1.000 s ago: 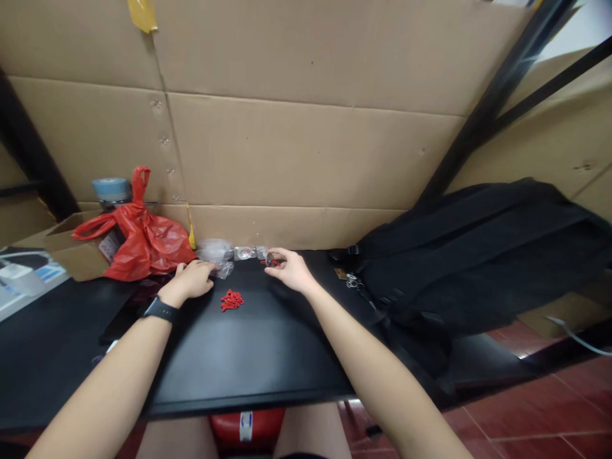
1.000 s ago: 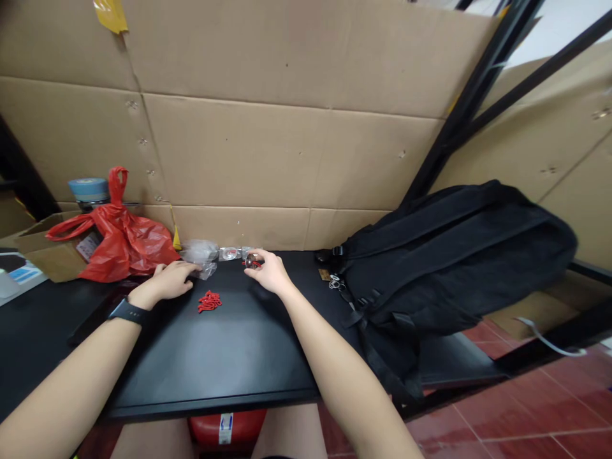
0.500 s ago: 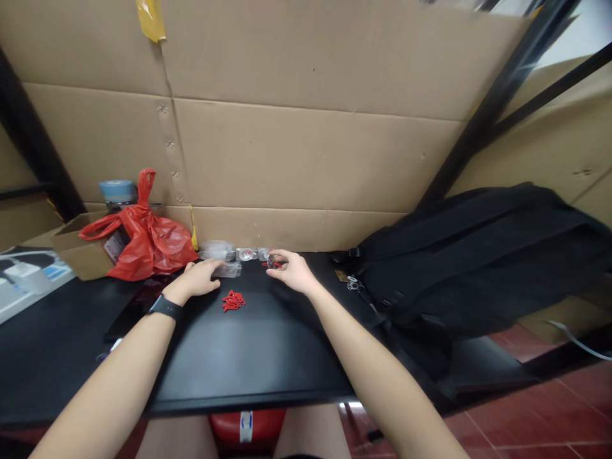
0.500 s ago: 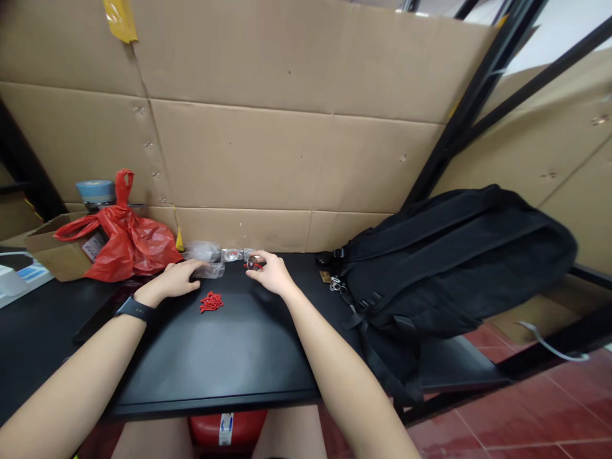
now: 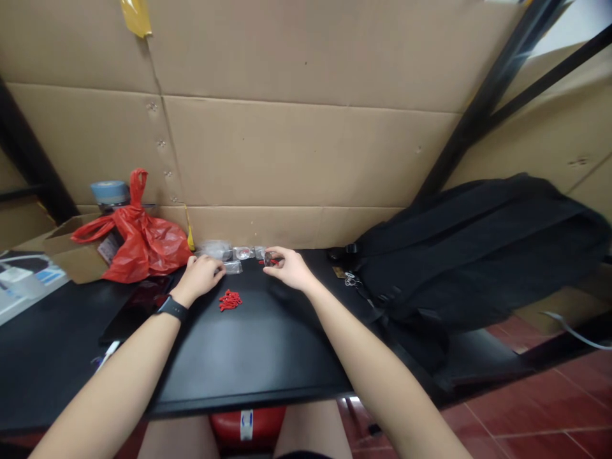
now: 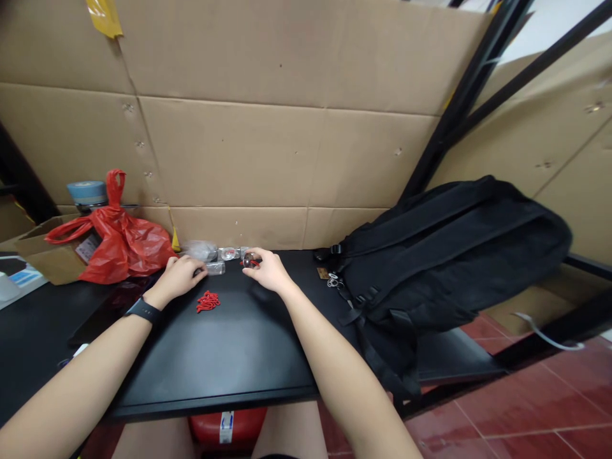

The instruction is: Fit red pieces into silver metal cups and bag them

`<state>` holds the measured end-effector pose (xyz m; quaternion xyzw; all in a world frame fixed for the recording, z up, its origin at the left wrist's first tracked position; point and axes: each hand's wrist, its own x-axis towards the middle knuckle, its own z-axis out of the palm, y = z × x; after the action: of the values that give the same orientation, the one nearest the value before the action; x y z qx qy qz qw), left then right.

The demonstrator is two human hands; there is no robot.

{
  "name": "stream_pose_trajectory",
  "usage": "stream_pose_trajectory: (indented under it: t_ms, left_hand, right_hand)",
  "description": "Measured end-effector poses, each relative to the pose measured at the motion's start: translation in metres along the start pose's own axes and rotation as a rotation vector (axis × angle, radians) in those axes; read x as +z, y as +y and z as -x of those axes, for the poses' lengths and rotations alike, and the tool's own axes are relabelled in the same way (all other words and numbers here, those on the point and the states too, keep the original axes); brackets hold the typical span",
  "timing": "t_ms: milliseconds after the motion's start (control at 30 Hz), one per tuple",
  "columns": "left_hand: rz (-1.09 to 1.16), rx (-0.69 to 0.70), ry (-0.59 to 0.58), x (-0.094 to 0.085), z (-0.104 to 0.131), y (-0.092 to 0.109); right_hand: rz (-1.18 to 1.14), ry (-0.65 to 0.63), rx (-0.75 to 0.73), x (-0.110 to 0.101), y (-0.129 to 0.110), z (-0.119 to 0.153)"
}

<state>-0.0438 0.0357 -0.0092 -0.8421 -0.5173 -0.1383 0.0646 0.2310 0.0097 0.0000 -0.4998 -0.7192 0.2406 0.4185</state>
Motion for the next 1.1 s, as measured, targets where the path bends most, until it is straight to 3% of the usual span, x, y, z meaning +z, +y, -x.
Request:
stream_pose_trajectory:
  t_ms: [233,400,633,733,967,1100]
  left_hand:
    - [0.159,-0.015,0.212,-0.007,-0.002,0.024]
    - [0.263,-0.002,0.244,-0.004,-0.003,0.045]
    - [0.023,0.095,0.251,0.001,-0.001,0.048]
    - [0.012,0.145,0.147,-0.001,-0.001,0.043]
    - [0.198,0.185,-0.287,-0.019,0.003,0.024]
    - [0.187,0.188,-0.427,-0.023,0.007,0.024]
  right_hand:
    - [0.093,-0.139,-0.226,0.003,-0.006,0.005]
    - [0.213,-0.141,-0.260,0.014,-0.008,0.008]
    - [0.348,-0.233,-0.270,0.019,0.002,0.007]
    - [0.383,-0.273,-0.262,0.016,0.002,0.007]
    - [0.435,-0.304,-0.225,0.007,-0.004,0.008]
    - [0.392,-0.306,-0.159,-0.005,-0.009,0.007]
